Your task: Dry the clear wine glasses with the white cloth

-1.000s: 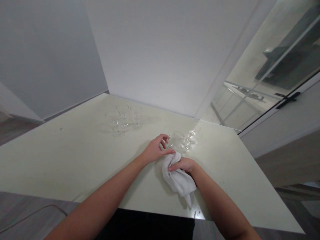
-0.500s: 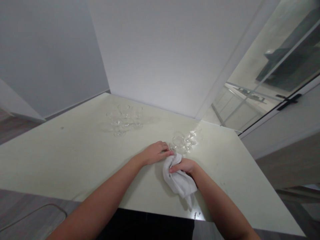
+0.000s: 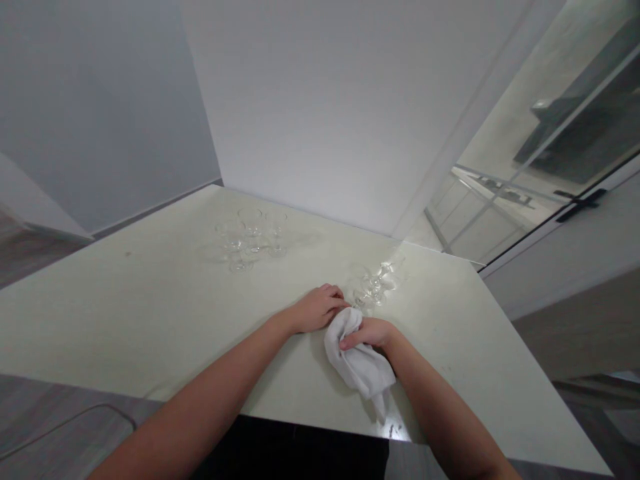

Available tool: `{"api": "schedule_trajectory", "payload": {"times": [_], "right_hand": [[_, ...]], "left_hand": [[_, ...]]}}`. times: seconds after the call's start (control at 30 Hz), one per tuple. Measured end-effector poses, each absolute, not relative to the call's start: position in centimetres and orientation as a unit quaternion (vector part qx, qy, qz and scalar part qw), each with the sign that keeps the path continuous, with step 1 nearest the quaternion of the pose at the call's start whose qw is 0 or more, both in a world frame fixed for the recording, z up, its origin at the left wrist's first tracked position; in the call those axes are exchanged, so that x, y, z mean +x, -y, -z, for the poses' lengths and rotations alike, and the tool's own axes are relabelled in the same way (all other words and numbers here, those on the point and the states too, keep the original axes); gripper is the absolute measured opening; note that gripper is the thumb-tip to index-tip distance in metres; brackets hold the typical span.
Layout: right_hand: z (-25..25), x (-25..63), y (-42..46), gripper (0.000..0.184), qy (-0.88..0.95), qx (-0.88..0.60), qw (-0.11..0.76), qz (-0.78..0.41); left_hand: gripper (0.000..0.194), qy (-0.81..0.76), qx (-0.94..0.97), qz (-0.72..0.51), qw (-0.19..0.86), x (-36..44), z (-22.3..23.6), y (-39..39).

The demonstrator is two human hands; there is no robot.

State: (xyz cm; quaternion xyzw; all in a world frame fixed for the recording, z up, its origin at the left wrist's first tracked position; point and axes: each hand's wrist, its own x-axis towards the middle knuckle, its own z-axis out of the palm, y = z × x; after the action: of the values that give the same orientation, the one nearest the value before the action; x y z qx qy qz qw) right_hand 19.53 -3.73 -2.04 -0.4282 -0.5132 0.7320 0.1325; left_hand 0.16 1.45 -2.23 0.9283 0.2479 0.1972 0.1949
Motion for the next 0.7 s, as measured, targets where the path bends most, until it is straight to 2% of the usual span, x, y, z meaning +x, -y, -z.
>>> {"api": "schedule_trajectory", "payload": {"times": [0.47,0.7], "right_hand": [[1.8,19.2,3.6,0.050,0.520,-0.436,0.141,-0.721],[1.6,19.0,3.7,0.056,0.516,-0.445,0.163,-0.713]], "left_hand": [[0.051,-0.270,0.945,-0.127,0.134,0.7,3.3,-1.1],[0.053,-0.278,0.945,-0.122,0.119,0.8,3.6,-1.1]]}}
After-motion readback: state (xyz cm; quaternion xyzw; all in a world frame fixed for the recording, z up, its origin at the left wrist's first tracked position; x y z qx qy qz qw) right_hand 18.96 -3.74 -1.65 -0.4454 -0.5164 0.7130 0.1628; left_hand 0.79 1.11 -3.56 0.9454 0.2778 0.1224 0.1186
